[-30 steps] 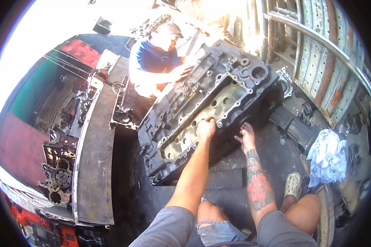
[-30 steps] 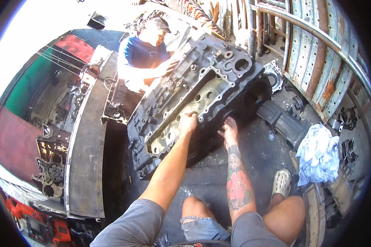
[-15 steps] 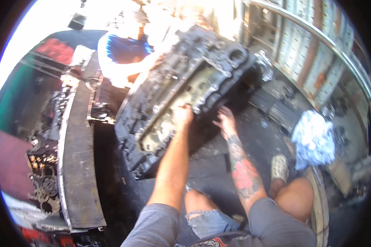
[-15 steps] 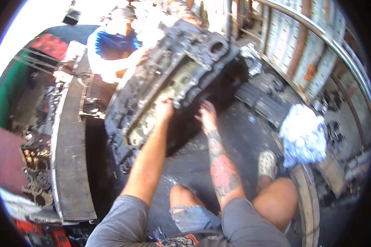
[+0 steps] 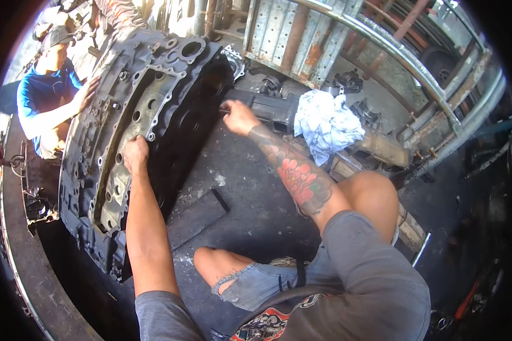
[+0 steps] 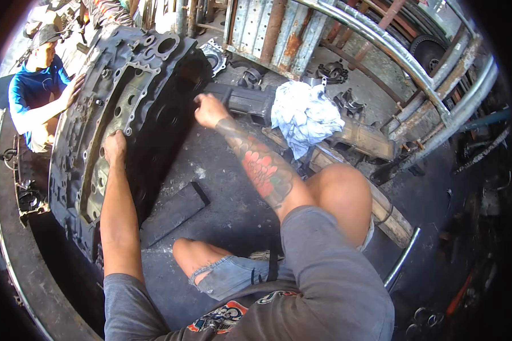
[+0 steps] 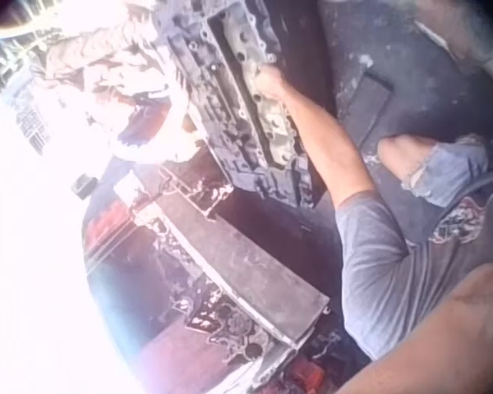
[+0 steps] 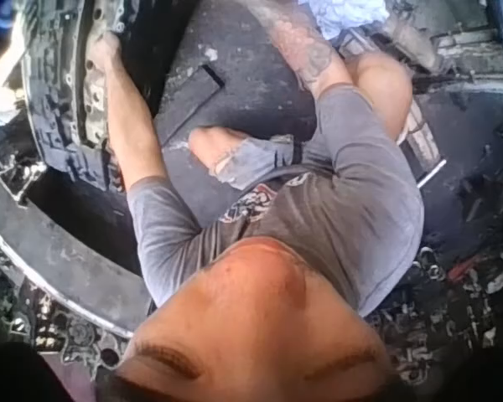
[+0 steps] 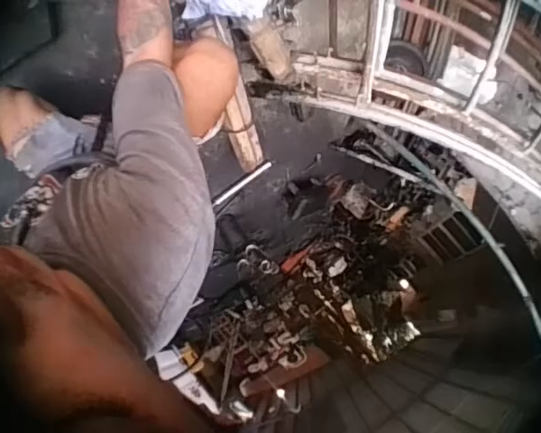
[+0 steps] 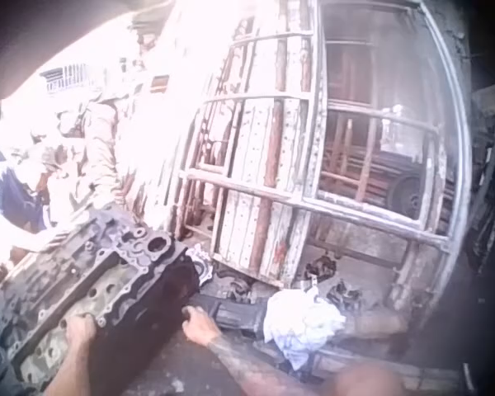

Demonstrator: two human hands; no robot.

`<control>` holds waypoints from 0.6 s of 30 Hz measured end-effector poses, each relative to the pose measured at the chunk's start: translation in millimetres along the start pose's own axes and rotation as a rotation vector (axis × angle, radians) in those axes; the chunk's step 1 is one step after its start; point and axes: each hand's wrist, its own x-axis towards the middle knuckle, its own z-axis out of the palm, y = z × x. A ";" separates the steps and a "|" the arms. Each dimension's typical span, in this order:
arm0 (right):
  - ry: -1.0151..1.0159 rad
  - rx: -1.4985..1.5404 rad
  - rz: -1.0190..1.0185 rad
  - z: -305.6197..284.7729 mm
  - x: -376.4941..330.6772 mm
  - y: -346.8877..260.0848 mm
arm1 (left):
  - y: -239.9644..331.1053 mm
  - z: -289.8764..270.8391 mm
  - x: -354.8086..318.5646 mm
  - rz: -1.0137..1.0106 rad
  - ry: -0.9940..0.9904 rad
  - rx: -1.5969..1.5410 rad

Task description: Inspecting and removing components from a large engine block.

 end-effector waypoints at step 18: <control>-0.368 -0.827 0.225 -207.1 -84.4 136.9 | 0.5 0.7 -3.6 0.008 0.016 -0.018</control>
